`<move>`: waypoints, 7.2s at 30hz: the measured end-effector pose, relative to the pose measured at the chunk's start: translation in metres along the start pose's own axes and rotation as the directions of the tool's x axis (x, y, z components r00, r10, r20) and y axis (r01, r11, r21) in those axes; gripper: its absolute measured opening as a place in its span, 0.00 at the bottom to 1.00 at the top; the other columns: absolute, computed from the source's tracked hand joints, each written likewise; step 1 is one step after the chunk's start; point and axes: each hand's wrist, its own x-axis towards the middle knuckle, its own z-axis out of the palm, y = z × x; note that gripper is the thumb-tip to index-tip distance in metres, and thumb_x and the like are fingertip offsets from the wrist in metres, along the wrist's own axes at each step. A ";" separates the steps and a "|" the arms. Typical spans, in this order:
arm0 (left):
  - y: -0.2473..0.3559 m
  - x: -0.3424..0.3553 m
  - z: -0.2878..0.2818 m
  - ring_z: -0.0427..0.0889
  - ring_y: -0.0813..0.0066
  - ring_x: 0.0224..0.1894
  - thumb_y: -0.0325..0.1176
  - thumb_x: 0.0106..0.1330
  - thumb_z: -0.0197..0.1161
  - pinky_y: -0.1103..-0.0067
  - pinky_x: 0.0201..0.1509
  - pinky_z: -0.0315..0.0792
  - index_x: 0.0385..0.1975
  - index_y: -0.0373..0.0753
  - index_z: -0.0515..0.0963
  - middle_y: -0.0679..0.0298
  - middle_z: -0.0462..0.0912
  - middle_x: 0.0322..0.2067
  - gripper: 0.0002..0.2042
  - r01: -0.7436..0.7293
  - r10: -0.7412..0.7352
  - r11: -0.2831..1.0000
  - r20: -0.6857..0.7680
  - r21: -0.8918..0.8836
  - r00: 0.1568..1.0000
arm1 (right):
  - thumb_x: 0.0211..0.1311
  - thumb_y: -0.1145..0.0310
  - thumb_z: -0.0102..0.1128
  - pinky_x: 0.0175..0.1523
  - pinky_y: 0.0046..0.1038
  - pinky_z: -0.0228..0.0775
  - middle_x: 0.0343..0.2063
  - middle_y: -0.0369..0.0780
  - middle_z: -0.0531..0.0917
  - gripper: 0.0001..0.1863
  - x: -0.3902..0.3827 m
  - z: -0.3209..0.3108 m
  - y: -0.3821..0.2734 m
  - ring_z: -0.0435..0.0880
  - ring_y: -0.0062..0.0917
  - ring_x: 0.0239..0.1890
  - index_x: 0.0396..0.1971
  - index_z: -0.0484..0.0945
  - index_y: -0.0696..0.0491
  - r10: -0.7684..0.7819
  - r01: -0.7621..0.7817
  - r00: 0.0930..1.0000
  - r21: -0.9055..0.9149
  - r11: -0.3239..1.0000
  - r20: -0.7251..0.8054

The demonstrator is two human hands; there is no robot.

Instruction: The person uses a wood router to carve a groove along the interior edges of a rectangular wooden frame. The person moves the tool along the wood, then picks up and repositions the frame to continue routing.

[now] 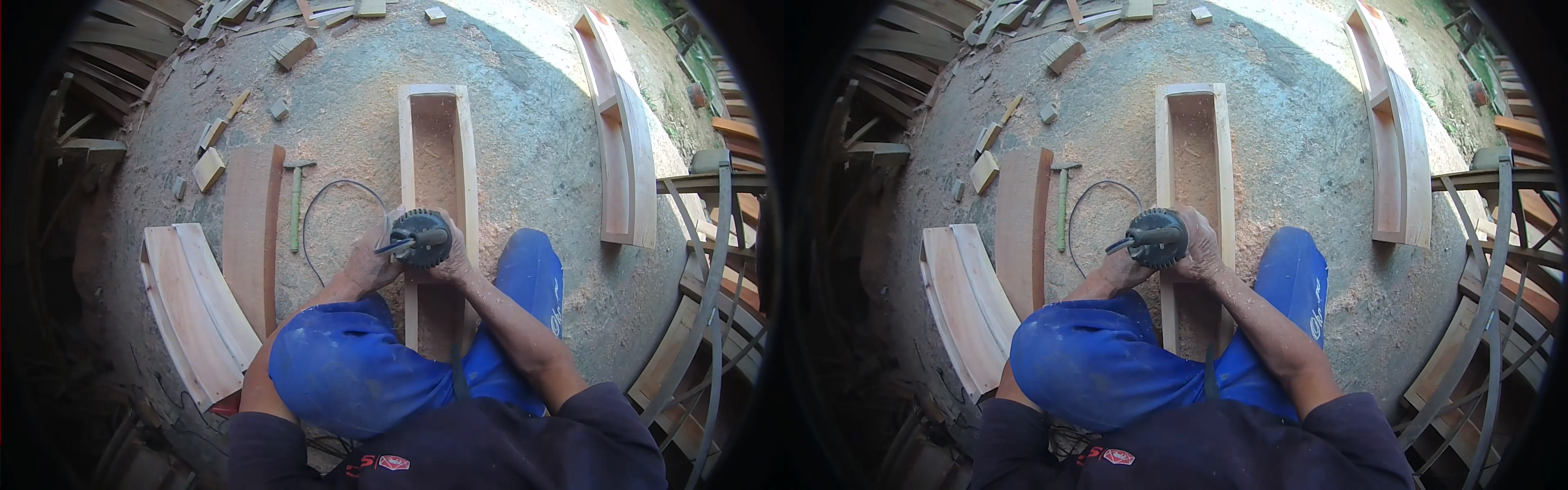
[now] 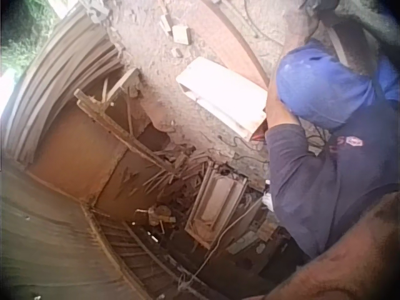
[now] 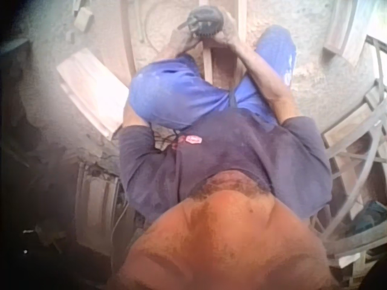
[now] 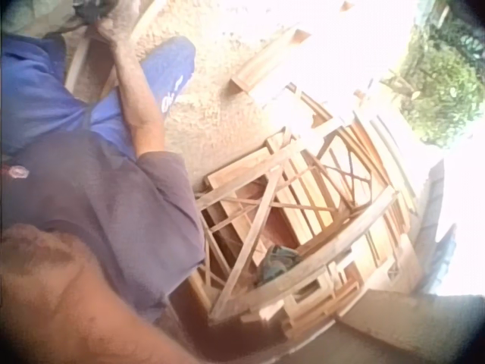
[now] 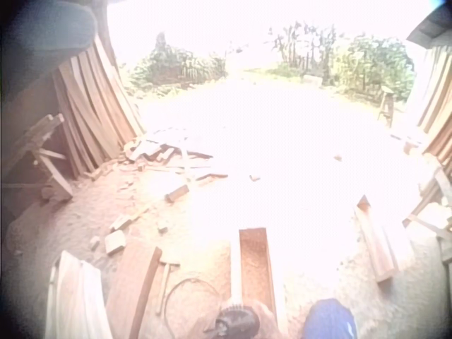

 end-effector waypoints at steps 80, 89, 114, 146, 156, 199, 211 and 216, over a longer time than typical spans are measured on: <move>-0.006 0.141 -0.086 0.75 0.52 0.67 0.39 0.56 0.80 0.63 0.71 0.70 0.66 0.44 0.74 0.53 0.77 0.64 0.36 -0.171 0.167 0.982 0.052 0.082 0.985 | 0.46 0.55 0.80 0.65 0.35 0.74 0.53 0.44 0.77 0.45 0.152 -0.014 0.047 0.82 0.37 0.57 0.64 0.69 0.50 -0.187 0.206 0.978 -0.355 0.912 0.087; -0.033 0.179 -0.095 0.73 0.55 0.69 0.42 0.57 0.81 0.63 0.72 0.68 0.68 0.42 0.72 0.53 0.77 0.65 0.38 -0.100 0.094 0.991 0.075 0.086 0.993 | 0.45 0.57 0.80 0.66 0.34 0.73 0.52 0.43 0.76 0.43 0.188 -0.025 0.040 0.80 0.37 0.58 0.62 0.68 0.51 -0.108 0.114 0.993 -0.282 0.953 0.037; -0.051 0.259 -0.136 0.81 0.48 0.62 0.52 0.57 0.78 0.62 0.64 0.75 0.64 0.41 0.74 0.48 0.82 0.58 0.37 0.060 -0.107 0.964 0.170 0.259 0.980 | 0.46 0.58 0.74 0.66 0.34 0.70 0.54 0.46 0.78 0.37 0.266 -0.034 0.061 0.78 0.40 0.59 0.60 0.73 0.51 -0.155 0.141 0.987 -0.217 0.966 -0.049; -0.008 0.179 -0.028 0.80 0.40 0.62 0.42 0.62 0.65 0.58 0.68 0.72 0.78 0.41 0.51 0.39 0.81 0.57 0.44 0.557 -0.571 0.804 -0.007 -0.208 0.821 | 0.43 0.67 0.81 0.59 0.29 0.75 0.48 0.36 0.82 0.40 0.269 -0.009 0.067 0.83 0.26 0.51 0.59 0.69 0.46 0.035 -0.076 0.947 -0.115 0.990 -0.320; -0.016 0.180 -0.027 0.81 0.41 0.61 0.43 0.60 0.64 0.59 0.68 0.72 0.81 0.40 0.43 0.38 0.81 0.58 0.50 0.595 -0.600 0.792 0.008 -0.134 0.800 | 0.45 0.63 0.79 0.55 0.31 0.77 0.45 0.38 0.84 0.35 0.262 -0.021 0.076 0.86 0.31 0.50 0.53 0.69 0.49 0.104 -0.111 0.933 -0.001 0.994 -0.345; -0.023 0.179 -0.018 0.81 0.40 0.60 0.41 0.55 0.62 0.59 0.69 0.71 0.81 0.36 0.43 0.35 0.81 0.58 0.52 0.537 -0.549 0.814 0.006 -0.220 0.836 | 0.45 0.66 0.82 0.58 0.29 0.77 0.49 0.35 0.85 0.42 0.240 -0.077 0.100 0.86 0.23 0.51 0.61 0.68 0.48 0.114 -0.056 0.902 0.150 0.987 -0.416; 0.012 0.132 -0.013 0.69 0.42 0.72 0.47 0.65 0.69 0.62 0.76 0.64 0.80 0.32 0.40 0.36 0.64 0.72 0.53 0.473 -0.547 0.778 -0.073 -0.413 0.834 | 0.46 0.68 0.84 0.55 0.28 0.78 0.46 0.33 0.85 0.38 0.252 -0.075 0.094 0.85 0.21 0.47 0.57 0.70 0.49 0.040 0.068 0.935 0.288 0.955 -0.353; 0.027 0.003 0.067 0.69 0.35 0.71 0.40 0.66 0.66 0.59 0.76 0.64 0.80 0.30 0.35 0.31 0.65 0.70 0.52 0.373 -0.415 0.904 -0.219 -0.208 0.883 | 0.49 0.68 0.84 0.55 0.30 0.76 0.42 0.32 0.86 0.29 0.211 -0.075 0.061 0.85 0.22 0.45 0.51 0.77 0.50 0.037 -0.009 0.945 0.086 0.996 -0.324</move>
